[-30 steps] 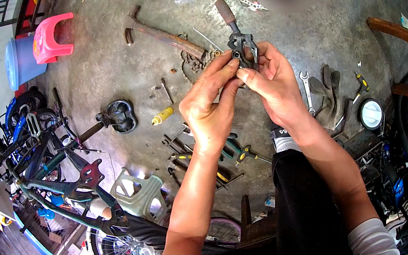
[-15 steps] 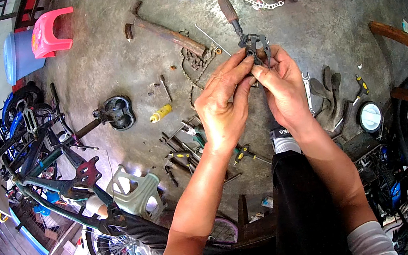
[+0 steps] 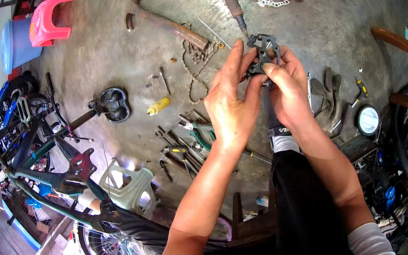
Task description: The person works on a small bicycle brake component by hand, removing a pin and separating parts while sitting at a floor-level workspace with various tools scattered around.
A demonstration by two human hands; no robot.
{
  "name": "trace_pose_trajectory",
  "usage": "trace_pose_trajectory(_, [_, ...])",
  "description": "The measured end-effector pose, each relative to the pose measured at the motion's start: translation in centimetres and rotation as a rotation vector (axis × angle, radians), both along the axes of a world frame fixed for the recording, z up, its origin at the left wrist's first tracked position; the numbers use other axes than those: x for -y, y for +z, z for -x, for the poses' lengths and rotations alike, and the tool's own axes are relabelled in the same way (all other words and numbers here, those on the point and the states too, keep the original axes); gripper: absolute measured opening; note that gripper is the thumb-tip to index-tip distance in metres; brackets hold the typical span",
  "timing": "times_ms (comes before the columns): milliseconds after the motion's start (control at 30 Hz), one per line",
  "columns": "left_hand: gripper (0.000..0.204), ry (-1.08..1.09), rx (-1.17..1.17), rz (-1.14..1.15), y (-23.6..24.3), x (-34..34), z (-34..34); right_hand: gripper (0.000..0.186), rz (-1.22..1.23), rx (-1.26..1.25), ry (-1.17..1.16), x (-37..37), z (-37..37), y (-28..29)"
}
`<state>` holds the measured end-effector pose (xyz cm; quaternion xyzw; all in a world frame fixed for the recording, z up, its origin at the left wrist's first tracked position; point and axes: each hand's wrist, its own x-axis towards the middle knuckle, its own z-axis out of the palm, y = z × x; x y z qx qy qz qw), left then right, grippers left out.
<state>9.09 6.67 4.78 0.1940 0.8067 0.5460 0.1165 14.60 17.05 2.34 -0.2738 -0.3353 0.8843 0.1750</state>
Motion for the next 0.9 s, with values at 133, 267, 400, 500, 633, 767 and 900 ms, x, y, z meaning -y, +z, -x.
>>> trace_pose_trajectory(133, [0.069,0.009,-0.017,0.051,0.1,-0.1,-0.2,0.027,0.011,0.002,0.013,-0.1,-0.5,-0.8])
trace_pose_trajectory(267, [0.067,-0.011,-0.062,0.068,0.0,0.3,-0.2,0.026,0.011,0.012,0.019,0.2,-0.3,-0.5])
trace_pose_trajectory(400, [0.065,-0.025,-0.082,0.049,0.0,0.3,-0.1,0.026,0.04,0.032,0.019,0.0,-0.4,-0.9])
trace_pose_trajectory(500, [0.054,0.057,-0.032,-0.038,0.0,0.3,-0.1,0.027,0.055,0.019,0.033,-0.1,-0.4,-0.8])
trace_pose_trajectory(633, [0.029,0.081,-0.051,-0.011,0.1,1.0,-0.3,0.028,0.056,-0.001,0.057,-0.3,-0.6,-1.1])
trace_pose_trajectory(767, [0.022,0.117,0.054,-0.083,0.2,1.2,-0.3,0.027,0.026,-0.001,0.073,-0.1,-0.5,-0.7])
trace_pose_trajectory(900, [0.017,0.089,0.028,-0.077,-0.2,1.5,0.2,0.025,0.019,-0.002,0.095,-0.1,-0.3,-0.6])
